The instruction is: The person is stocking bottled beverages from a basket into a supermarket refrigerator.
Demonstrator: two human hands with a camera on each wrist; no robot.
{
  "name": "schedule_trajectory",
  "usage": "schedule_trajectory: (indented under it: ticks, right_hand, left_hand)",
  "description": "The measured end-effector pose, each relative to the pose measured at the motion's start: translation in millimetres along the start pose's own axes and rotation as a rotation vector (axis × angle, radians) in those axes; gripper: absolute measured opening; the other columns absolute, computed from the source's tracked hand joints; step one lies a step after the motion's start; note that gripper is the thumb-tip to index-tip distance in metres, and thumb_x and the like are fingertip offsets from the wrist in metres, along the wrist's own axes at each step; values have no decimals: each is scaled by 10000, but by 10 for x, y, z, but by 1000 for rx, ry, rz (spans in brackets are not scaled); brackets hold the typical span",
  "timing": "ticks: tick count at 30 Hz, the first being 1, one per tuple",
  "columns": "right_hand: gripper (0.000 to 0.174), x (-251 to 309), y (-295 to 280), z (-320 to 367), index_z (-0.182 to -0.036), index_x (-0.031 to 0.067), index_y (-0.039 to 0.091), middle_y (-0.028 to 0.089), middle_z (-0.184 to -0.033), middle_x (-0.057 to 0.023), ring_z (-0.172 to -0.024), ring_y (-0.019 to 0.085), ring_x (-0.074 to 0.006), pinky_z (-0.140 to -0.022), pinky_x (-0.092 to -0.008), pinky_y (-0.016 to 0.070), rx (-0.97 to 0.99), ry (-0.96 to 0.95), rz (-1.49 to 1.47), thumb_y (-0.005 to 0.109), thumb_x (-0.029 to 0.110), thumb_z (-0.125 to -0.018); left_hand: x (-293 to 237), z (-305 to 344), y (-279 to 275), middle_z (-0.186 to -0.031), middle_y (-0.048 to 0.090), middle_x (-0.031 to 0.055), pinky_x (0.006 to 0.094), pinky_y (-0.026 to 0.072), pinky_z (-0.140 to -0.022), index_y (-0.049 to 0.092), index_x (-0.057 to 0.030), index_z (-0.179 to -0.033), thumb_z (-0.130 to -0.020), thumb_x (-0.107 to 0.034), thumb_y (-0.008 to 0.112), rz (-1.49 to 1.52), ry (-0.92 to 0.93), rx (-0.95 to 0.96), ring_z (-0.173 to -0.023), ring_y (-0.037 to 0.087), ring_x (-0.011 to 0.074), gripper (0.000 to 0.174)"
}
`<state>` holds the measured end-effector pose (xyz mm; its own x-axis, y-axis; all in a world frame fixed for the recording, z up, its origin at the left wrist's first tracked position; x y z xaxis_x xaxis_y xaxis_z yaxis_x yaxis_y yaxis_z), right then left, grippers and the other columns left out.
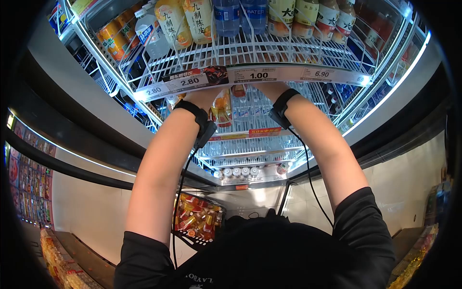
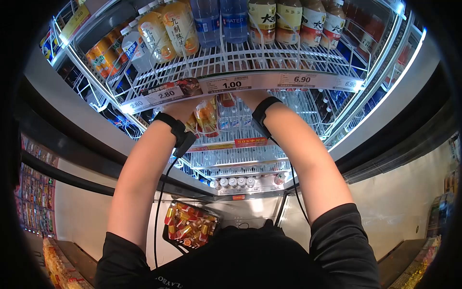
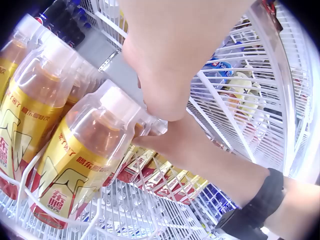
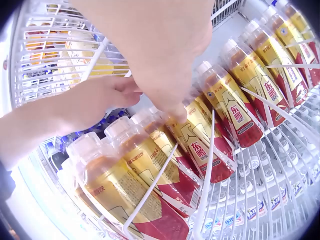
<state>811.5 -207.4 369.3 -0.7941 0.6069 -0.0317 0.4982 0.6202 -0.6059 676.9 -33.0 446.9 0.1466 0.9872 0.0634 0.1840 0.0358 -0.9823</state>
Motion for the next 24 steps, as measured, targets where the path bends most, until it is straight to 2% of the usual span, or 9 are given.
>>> schedule_trajectory:
  ticks: [5,7,8,12,15,17,18,20,24]
  right_hand:
    - [472,242,-411,89,-1356,127,633,650,-1355,-134,-1279,592,-349,-1100,-535,431,66,-39,16,721,318,-934]
    - [448,358,-500,122,-1326,104,643,674,-1315,-148,-1265,605,-338,-1082,-485,456,218,232,-231,718,273,-918]
    - [396,387,-572,121,-1279,80,664,678,-1305,-175,-1241,622,-344,-1072,-479,473,294,111,-17,697,235,-916]
    - [347,706,-888,350,-1226,39,678,683,-1278,-203,-1210,636,-376,-1056,-505,489,296,191,-29,672,201,-919]
    - [372,1043,-1031,607,-1215,-6,668,689,-1236,-217,-1160,656,-399,-1022,-528,512,172,206,-83,662,188,-897]
    - [320,1411,-1297,696,-1111,-27,695,723,-1075,-237,-1041,697,-417,-916,-529,566,29,224,-240,664,166,-858]
    - [320,1568,-1416,747,-1111,-27,695,723,-1075,-237,-1041,697,-417,-916,-529,566,32,222,-244,664,166,-858]
    - [228,1823,-1575,834,-975,-18,721,733,-921,-241,-904,723,-426,-813,-524,595,496,369,-289,660,142,-824]
    - [153,2200,-1762,1059,-886,-2,724,723,-820,-237,-836,725,-432,-756,-514,602,581,270,-374,650,115,-821]
  left_hand:
    - [-122,-97,-8,-1510,579,162,476,429,-1167,536,-130,-1483,-1026,-339,471,-37,-6,-31,-1380,562,328,507]
    - [-191,-102,17,-1581,502,170,479,356,-1216,516,-131,-1505,-1038,-318,448,170,-39,50,-1466,470,325,507]
    - [-244,-85,52,-1556,517,194,493,358,-1215,533,-116,-1487,-1032,-282,457,177,-67,70,-1442,480,374,490]
    - [-475,367,-136,-1546,508,221,513,342,-1223,555,-104,-1468,-1011,-228,479,184,-72,175,-1442,462,410,479]
    - [-629,775,-34,-1505,540,225,546,343,-1215,576,-87,-1439,-981,-151,507,249,35,-54,-1426,479,416,467]
    - [-757,1130,56,-1459,590,199,570,344,-1203,576,-62,-1423,-958,-90,523,295,223,-503,-1391,522,407,469]
    - [-806,1322,90,-1459,590,199,570,344,-1203,576,-62,-1423,-958,-90,523,295,217,-501,-1391,522,407,469]
    - [-884,1672,128,-1419,612,180,582,355,-1180,582,-11,-1385,-924,-92,549,447,226,-440,-1363,539,401,469]
    - [-926,2333,304,-1402,627,194,544,386,-1170,573,-21,-1402,-932,-66,550,656,132,-355,-1342,559,409,472]
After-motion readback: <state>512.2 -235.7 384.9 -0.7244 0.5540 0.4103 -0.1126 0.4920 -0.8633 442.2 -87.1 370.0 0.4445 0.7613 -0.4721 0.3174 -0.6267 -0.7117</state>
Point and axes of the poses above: each hand's wrist, its own z-axis away from the middle knuckle, its own y-axis out of the palm, x = y × z, the point moved 1 cm from there along -z, towards the middle knuckle
